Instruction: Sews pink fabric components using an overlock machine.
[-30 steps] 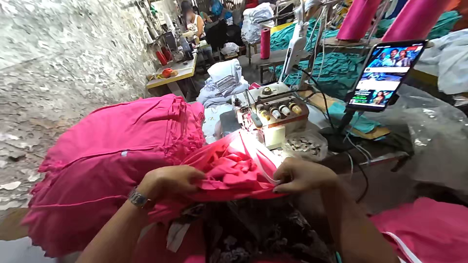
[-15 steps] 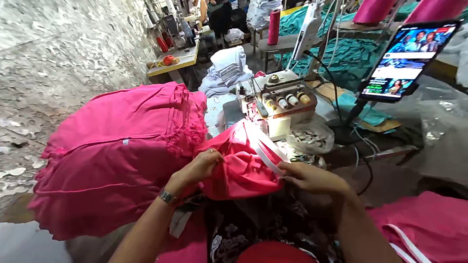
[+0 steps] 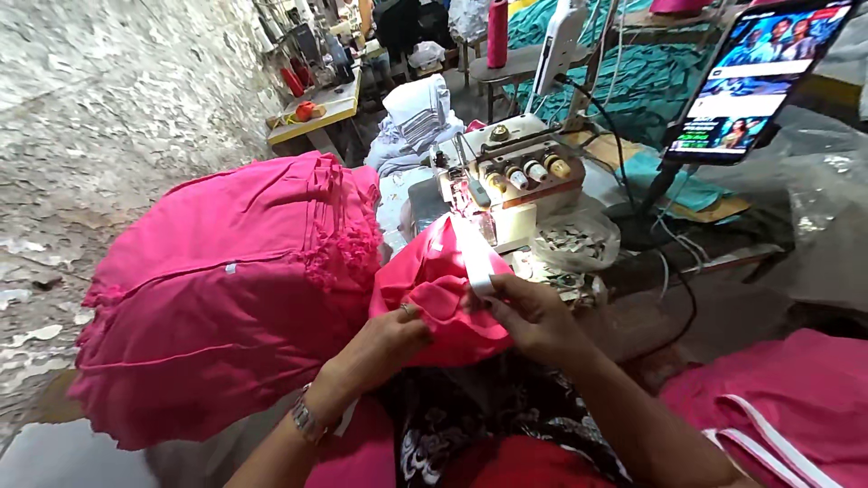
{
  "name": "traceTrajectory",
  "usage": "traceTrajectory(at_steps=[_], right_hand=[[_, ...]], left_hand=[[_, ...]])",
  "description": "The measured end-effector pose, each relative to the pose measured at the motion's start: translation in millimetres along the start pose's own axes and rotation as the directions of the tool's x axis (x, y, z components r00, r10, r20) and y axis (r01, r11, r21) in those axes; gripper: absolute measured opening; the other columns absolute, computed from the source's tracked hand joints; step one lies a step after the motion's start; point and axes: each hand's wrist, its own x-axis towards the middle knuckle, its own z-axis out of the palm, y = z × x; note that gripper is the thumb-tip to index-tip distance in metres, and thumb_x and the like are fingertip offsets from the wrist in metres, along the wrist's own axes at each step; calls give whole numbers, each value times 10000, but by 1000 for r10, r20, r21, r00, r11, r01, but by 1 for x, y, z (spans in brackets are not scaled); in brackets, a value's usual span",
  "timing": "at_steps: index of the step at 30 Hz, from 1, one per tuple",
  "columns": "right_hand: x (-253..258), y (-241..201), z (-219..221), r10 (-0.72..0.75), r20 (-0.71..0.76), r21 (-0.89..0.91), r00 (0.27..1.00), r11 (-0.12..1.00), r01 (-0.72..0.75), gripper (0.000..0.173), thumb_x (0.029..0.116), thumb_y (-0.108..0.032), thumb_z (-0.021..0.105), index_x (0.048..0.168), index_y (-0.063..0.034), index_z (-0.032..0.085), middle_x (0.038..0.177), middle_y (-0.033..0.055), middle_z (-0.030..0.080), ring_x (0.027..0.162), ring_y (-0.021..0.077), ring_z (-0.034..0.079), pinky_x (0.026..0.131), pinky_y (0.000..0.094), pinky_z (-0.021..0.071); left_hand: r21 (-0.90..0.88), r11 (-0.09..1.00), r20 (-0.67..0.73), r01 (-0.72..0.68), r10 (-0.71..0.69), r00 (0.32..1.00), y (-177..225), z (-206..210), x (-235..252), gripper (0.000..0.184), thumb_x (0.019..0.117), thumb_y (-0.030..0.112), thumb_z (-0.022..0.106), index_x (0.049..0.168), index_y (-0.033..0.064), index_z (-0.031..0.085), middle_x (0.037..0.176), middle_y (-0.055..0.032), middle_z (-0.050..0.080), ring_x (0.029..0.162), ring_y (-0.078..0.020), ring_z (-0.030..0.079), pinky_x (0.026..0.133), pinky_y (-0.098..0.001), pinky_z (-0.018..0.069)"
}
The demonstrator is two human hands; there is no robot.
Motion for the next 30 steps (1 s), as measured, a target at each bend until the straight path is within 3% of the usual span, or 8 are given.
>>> traceTrajectory(at_steps=[3, 6, 8, 13, 19, 24, 27, 30], right_hand=[[7, 10, 20, -7, 169, 57, 986, 998, -2, 511, 823, 5, 560, 1308, 161, 517, 1266, 203, 665, 1209, 180, 640, 1062, 334, 509], [4, 4, 27, 116, 392, -85, 912, 992, -89, 553, 769, -33, 633, 1293, 133, 566, 1125, 230, 702, 1054, 239, 700, 925, 377, 560], [0, 0, 24, 244, 466, -227, 851, 962, -152, 421, 819, -83, 649, 1202, 90, 625, 971, 218, 712, 900, 286, 712, 786, 447, 566], [-16, -2, 18, 264, 345, -332, 901, 932, -145, 148, 899, -99, 633, 908, 44, 666, 681, 138, 634, 605, 205, 620, 562, 359, 496], [-22, -7, 18, 257, 294, -363, 921, 921, -141, 176, 903, -51, 625, 996, 76, 702, 716, 175, 675, 640, 279, 673, 602, 437, 544], [-26, -11, 24, 207, 257, -410, 944, 908, -87, 129, 899, -26, 618, 935, 71, 695, 694, 180, 662, 632, 314, 684, 587, 473, 548], [-28, -17, 31, 190, 249, -484, 950, 874, -47, 89, 866, -21, 639, 879, 55, 682, 651, 156, 637, 589, 302, 669, 547, 460, 542], [-24, -19, 36, 251, 224, -491, 942, 864, -114, 156, 932, -49, 572, 1010, 53, 660, 684, 149, 639, 609, 301, 672, 557, 455, 541]], left_hand=[[-12, 970, -71, -243, 241, 968, 9, -2, -1, 191, 993, 101, 580, 923, 70, 754, 876, -103, 708, 806, -203, 687, 740, -308, 562], [52, 952, -121, -302, 306, 944, 13, -4, -2, 183, 986, 76, 577, 929, 91, 750, 912, -98, 722, 826, -208, 686, 743, -310, 556], [29, 961, -171, -274, 275, 946, 12, -4, -3, 175, 1011, 110, 580, 966, 87, 747, 917, -101, 723, 833, -179, 685, 761, -267, 551], [-129, 967, -230, -221, 188, 955, 7, 3, 8, 129, 979, 135, 656, 917, 39, 714, 879, -102, 715, 866, -104, 683, 805, -168, 524], [-184, 959, -204, -217, 178, 963, 6, 3, 23, 110, 966, 115, 663, 906, 32, 704, 946, -115, 680, 925, -97, 651, 847, -149, 503], [-163, 976, -105, -146, 130, 986, 9, 1, 21, 106, 1020, 128, 587, 984, 31, 607, 1286, -148, 689, 1107, -130, 700, 880, -242, 564], [-72, 995, -49, -74, 71, 996, 20, -2, 17, 207, 992, 82, 587, 1191, 47, 629, 1031, -100, 753, 827, -204, 751, 686, -365, 606], [168, 984, -106, -62, 81, 991, 24, -3, 12, 162, 988, 82, 559, 1045, 62, 709, 900, -109, 706, 655, -212, 693, 534, -329, 562]])
